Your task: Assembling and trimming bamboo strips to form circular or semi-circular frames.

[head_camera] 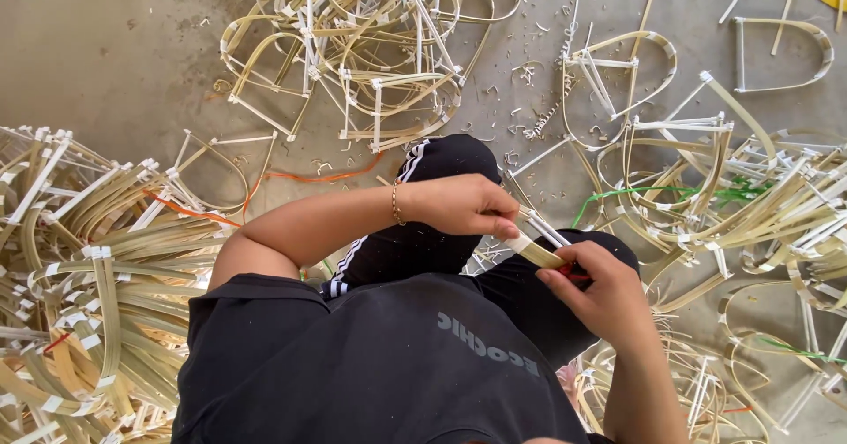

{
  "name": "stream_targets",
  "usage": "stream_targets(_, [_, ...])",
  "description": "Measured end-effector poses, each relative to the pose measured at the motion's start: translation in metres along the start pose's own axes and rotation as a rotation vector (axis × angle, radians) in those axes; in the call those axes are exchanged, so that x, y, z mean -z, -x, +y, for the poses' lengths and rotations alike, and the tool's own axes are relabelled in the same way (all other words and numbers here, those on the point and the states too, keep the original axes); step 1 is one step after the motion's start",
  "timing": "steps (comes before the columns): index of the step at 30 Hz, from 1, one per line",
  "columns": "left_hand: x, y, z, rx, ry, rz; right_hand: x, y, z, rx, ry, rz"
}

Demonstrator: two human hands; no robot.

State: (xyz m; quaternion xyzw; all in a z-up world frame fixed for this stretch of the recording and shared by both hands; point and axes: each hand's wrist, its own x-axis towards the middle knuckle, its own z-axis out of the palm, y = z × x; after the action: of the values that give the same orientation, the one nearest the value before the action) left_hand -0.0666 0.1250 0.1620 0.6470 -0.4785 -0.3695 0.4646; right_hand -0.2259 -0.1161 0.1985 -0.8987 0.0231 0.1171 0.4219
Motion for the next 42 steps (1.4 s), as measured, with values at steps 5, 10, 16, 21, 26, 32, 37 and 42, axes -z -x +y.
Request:
stream_targets(5, [-0.010, 0.001, -0.011, -0.073, -0.131, 0.003, -0.011, 0.004, -0.004, -0.003, 0.159, 0.047])
stream_targets(10, [-0.009, -0.003, -0.012, -0.040, -0.096, 0.000, -0.013, 0.006, -0.004, 0.051, 0.167, 0.096])
stream_targets(16, [0.001, -0.003, 0.016, 0.043, -0.076, -0.106, -0.008, 0.005, 0.004, 0.017, 0.079, 0.098])
stream_targets(21, [-0.025, -0.006, 0.036, 0.042, -0.463, 0.002, -0.003, 0.002, 0.004, 0.018, 0.002, 0.077])
stream_targets(26, [-0.040, -0.003, 0.027, 0.169, -0.424, -0.111, 0.001, 0.004, 0.009, -0.138, 0.054, 0.016])
stream_targets(32, [-0.048, 0.000, 0.022, 0.253, -0.454, -0.090, -0.005, 0.001, 0.007, -0.174, 0.311, -0.059])
stream_targets(37, [-0.048, -0.004, 0.018, 0.233, -0.486, -0.057, -0.006, 0.001, 0.016, -0.180, 0.409, -0.025])
stream_targets(42, [-0.040, -0.004, 0.041, 0.179, -0.343, -0.021, 0.002, 0.005, 0.024, -0.097, 0.048, 0.026])
